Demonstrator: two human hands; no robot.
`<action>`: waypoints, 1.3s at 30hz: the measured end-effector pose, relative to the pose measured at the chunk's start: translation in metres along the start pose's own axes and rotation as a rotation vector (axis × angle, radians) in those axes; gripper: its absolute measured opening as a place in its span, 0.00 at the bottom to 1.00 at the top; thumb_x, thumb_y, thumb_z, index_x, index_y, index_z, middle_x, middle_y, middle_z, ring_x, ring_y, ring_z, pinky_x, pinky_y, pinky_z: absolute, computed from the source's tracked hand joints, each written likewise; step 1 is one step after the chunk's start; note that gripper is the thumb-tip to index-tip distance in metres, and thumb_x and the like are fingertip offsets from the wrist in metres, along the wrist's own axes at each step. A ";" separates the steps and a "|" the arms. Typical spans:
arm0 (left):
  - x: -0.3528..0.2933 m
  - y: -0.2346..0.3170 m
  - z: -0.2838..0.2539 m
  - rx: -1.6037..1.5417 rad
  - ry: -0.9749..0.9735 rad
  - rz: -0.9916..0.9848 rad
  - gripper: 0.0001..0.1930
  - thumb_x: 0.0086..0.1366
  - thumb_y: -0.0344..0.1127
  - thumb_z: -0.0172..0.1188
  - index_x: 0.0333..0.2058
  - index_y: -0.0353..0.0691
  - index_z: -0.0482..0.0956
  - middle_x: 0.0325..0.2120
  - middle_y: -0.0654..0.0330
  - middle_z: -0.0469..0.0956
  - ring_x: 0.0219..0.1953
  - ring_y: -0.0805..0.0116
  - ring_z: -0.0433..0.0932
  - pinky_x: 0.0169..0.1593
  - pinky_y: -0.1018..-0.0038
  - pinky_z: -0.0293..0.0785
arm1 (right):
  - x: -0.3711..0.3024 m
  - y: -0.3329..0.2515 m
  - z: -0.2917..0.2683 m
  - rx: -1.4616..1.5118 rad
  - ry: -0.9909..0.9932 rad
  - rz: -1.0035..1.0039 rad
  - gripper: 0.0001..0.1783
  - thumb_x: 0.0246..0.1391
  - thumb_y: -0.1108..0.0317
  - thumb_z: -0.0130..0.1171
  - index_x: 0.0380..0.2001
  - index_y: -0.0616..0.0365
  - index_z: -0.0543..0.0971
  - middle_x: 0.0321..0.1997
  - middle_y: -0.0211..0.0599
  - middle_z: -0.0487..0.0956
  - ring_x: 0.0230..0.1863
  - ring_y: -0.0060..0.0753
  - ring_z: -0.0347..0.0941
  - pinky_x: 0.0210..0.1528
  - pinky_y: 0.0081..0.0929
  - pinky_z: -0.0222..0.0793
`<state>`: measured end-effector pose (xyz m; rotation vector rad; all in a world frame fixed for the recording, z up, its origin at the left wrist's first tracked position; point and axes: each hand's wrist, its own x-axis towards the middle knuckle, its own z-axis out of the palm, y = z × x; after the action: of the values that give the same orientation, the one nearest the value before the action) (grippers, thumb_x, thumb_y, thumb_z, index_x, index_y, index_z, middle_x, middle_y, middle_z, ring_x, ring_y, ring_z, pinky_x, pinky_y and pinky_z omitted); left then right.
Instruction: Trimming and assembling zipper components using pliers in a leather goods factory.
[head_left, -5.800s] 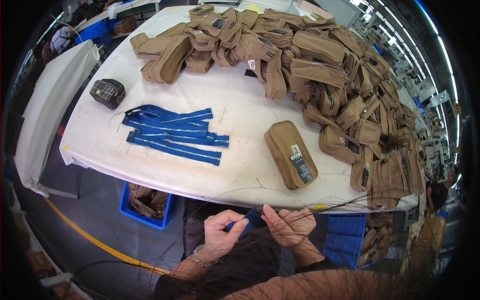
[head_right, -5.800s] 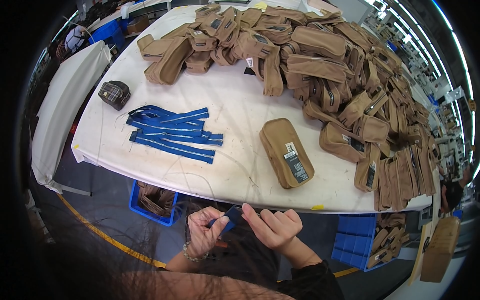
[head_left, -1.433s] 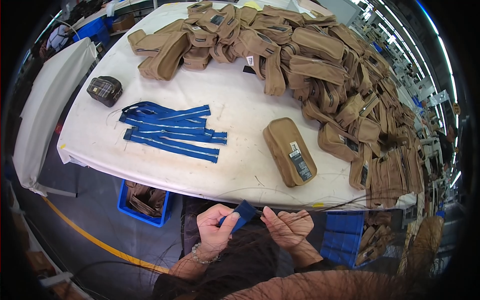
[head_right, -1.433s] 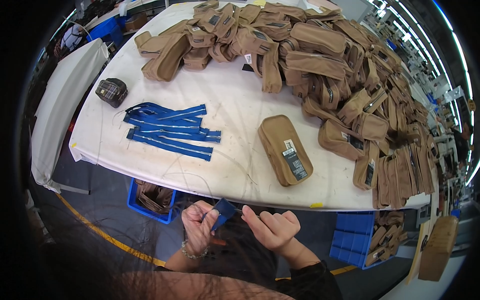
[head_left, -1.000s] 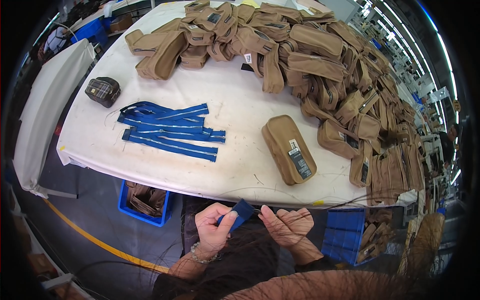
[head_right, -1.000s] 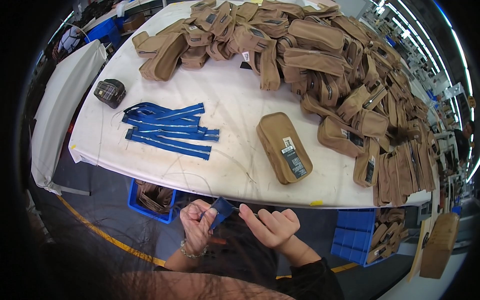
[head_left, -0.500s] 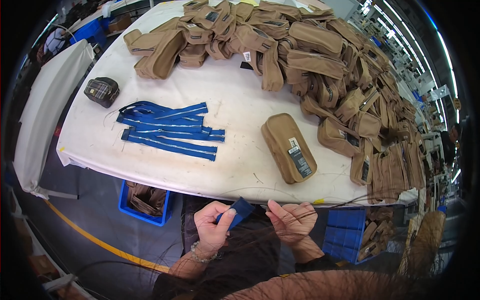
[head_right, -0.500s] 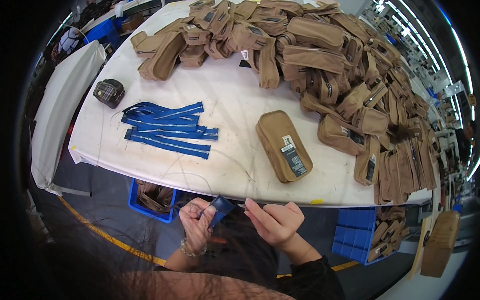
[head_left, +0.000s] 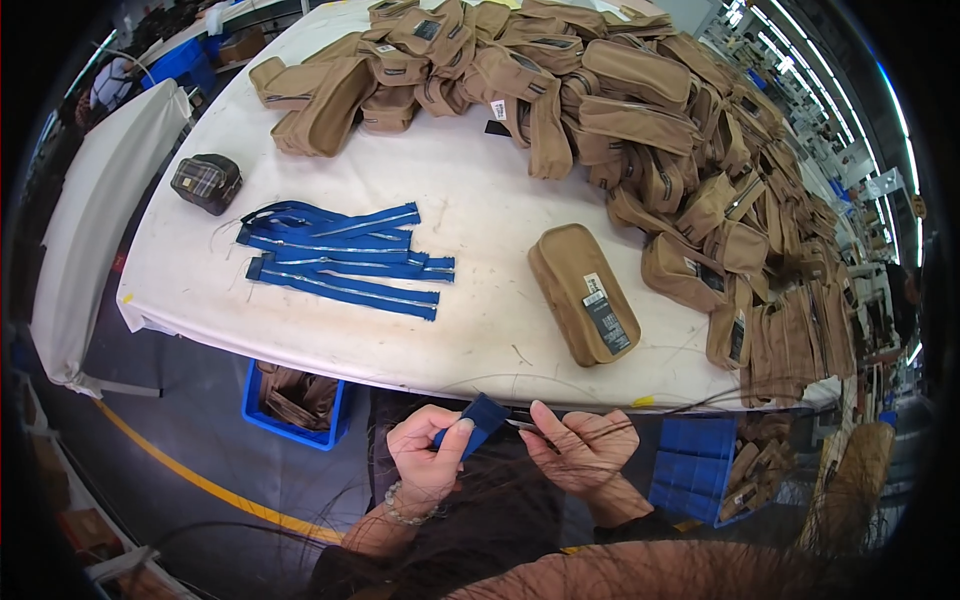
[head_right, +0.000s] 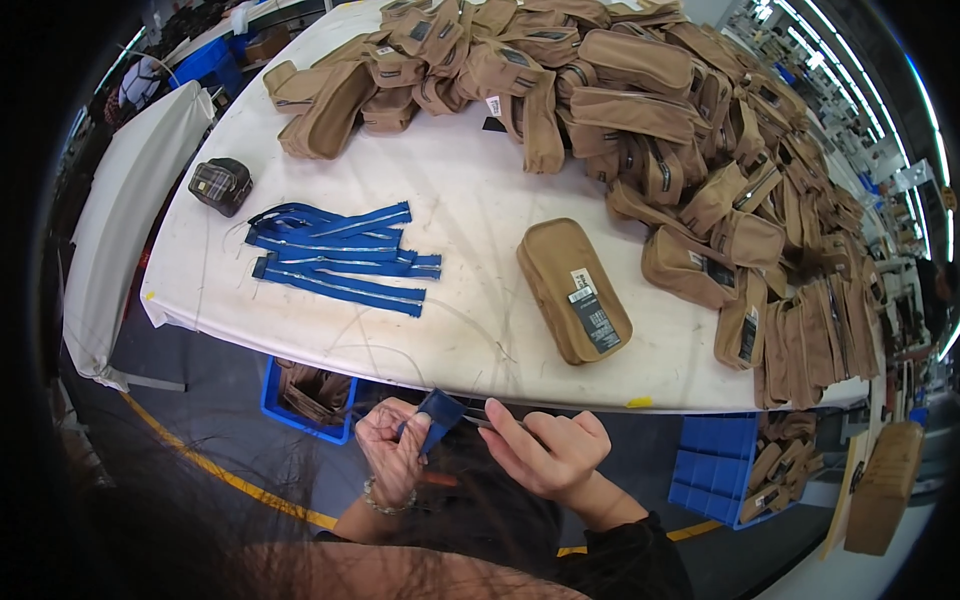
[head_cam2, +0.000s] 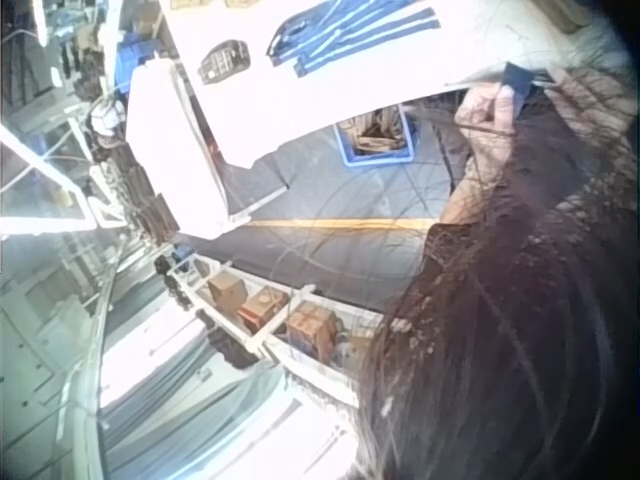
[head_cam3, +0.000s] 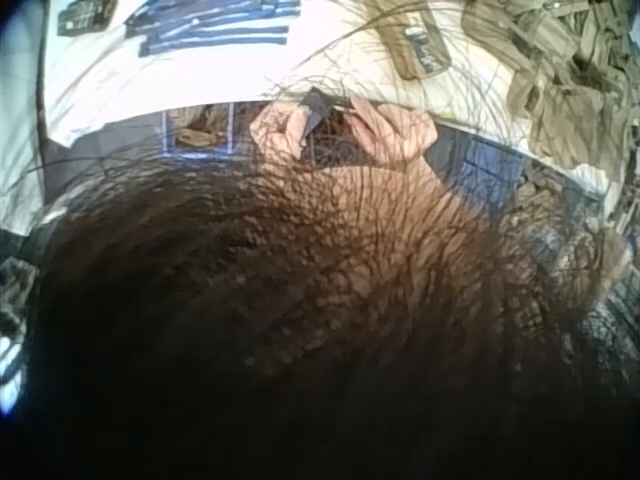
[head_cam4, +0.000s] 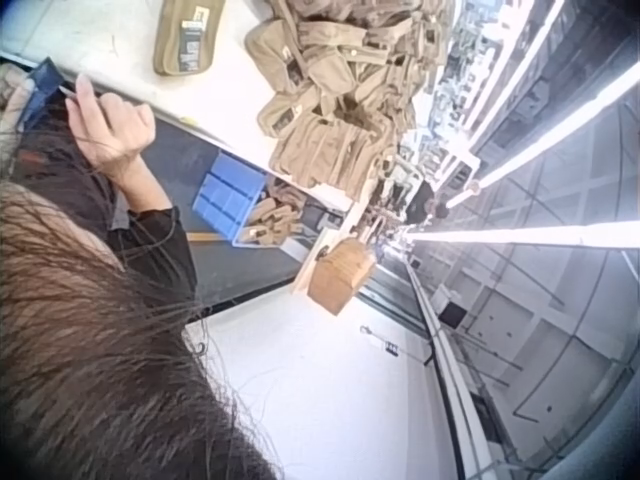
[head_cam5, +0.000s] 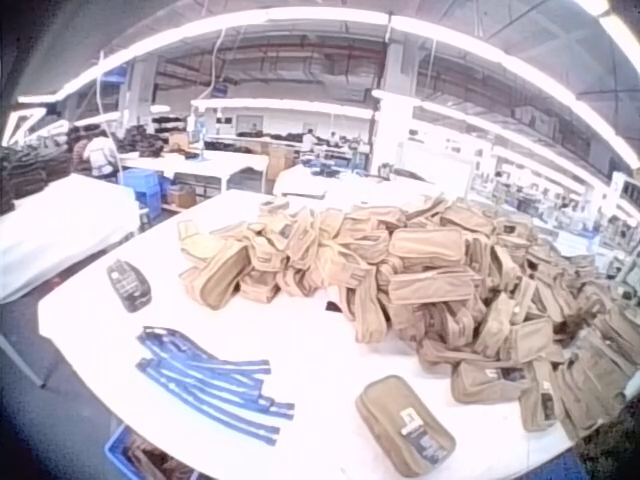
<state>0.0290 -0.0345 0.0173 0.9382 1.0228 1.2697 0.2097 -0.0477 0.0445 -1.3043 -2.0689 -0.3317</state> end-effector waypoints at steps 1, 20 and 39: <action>0.000 0.000 0.000 0.017 -0.006 0.027 0.02 0.58 0.25 0.57 0.28 0.33 0.74 0.17 0.66 0.73 0.14 0.87 0.64 0.17 0.88 0.59 | 0.000 0.000 0.000 0.001 0.001 0.000 0.22 0.29 0.65 0.69 0.36 0.50 0.81 0.14 0.19 0.62 0.10 0.18 0.54 0.16 0.19 0.43; 0.003 -0.005 0.001 -0.043 -0.059 0.009 0.04 0.59 0.26 0.56 0.27 0.32 0.74 0.17 0.65 0.73 0.14 0.87 0.64 0.17 0.89 0.58 | -0.022 0.005 0.012 0.042 -0.004 -0.011 0.20 0.32 0.67 0.68 0.35 0.50 0.81 0.13 0.18 0.57 0.10 0.16 0.49 0.16 0.19 0.40; 0.005 -0.009 -0.001 0.159 -0.067 0.145 0.02 0.56 0.24 0.58 0.26 0.31 0.75 0.18 0.66 0.73 0.18 0.85 0.66 0.22 0.87 0.62 | -0.013 0.004 0.012 0.069 0.018 0.018 0.20 0.31 0.67 0.69 0.35 0.49 0.81 0.14 0.19 0.59 0.11 0.18 0.51 0.16 0.19 0.42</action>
<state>0.0306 -0.0306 0.0083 1.1870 1.0287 1.2804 0.2124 -0.0486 0.0267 -1.2736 -2.0341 -0.2609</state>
